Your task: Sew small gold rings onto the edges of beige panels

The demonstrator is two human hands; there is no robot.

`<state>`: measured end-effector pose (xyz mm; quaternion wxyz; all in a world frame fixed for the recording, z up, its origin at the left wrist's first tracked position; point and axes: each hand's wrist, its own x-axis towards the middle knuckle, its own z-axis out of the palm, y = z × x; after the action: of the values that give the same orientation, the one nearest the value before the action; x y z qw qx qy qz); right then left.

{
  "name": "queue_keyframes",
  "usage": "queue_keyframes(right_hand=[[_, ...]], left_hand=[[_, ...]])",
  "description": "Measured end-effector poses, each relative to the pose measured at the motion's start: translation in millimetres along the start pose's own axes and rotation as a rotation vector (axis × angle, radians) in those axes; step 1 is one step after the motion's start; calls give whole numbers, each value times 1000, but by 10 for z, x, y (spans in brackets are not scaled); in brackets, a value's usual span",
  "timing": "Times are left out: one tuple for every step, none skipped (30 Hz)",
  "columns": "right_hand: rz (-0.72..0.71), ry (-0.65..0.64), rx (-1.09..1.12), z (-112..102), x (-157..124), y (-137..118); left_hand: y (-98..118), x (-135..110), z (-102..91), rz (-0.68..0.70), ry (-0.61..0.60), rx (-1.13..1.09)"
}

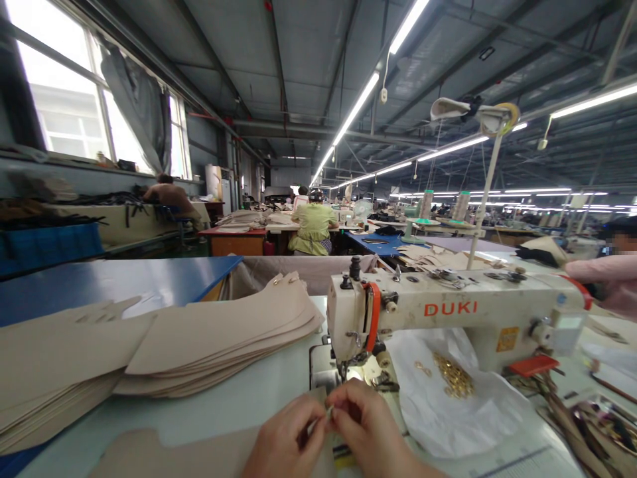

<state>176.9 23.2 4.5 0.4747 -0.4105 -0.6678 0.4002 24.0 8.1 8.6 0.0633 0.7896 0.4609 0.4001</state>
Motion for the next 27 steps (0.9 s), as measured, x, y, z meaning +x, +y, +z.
queue_keyframes(right_hand=[[-46, 13, -89, -1, -4, -8], [-83, 20, -162, -4, -7, -19], [-110, 22, -211, -9, -9, -30], [-121, 21, -236, -15, -10, -40], [-119, 16, -241, -22, -10, -47], [-107, 7, -229, -28, -10, -51], [-87, -2, -199, -34, -9, -50], [-63, -7, -155, -40, -8, -46], [-38, -15, -106, -46, -8, -38], [-17, -25, -57, -50, -9, -29], [0, -31, -15, -54, -10, -20], [12, -34, 19, -57, -12, -10], [19, -35, 44, -58, -13, 0], [19, -35, 59, -59, -14, 10], [12, -34, 64, -58, -15, 20], [-2, -30, 61, -55, -15, 30], [-17, -27, 48, -51, -14, 42], [-35, -25, 27, -46, -11, 55], [-54, -23, -4, -40, -9, 68], [-73, -20, -40, -34, -6, 81], [-91, -15, -80, -28, -5, 92], [-106, -10, -120, -22, -4, 99], [-122, -4, -157, -17, -5, 101], [-136, 0, -190, -14, -7, 97], [-146, 3, -214, -12, -11, 88], [-153, 3, -225, -11, -15, 76], [-154, -3, -222, -12, -19, 63]], left_hand=[[-5, 1, 6, -6, -6, -2], [-7, 4, 11, -10, -12, -7], [-7, 9, 12, -16, -17, -12], [-4, 16, 10, -27, -26, -17], [2, 24, 5, -40, -33, -22], [9, 32, -1, -57, -38, -25], [17, 39, -9, -73, -41, -29], [23, 45, -16, -89, -43, -32], [29, 49, -22, -100, -43, -36], [32, 50, -26, -109, -43, -42], [32, 48, -28, -115, -44, -47], [31, 43, -28, -119, -49, -51], [27, 36, -25, -122, -53, -53], [22, 28, -21, -125, -57, -53], [15, 20, -16, -126, -60, -51], [8, 14, -11, -127, -62, -46], [1, 9, -5, -127, -63, -40], [-5, 6, 1, -126, -63, -33], [-9, 6, 6, -121, -60, -28], [-12, 9, 12, -112, -58, -26], [-12, 13, 17, -103, -56, -29], [-9, 18, 20, -96, -53, -35], [-5, 25, 23, -93, -54, -48], [1, 32, 24, -99, -55, -66], [7, 40, 23, -119, -58, -89], [13, 49, 21, -150, -67, -123], [18, 60, 18, -193, -80, -167]])
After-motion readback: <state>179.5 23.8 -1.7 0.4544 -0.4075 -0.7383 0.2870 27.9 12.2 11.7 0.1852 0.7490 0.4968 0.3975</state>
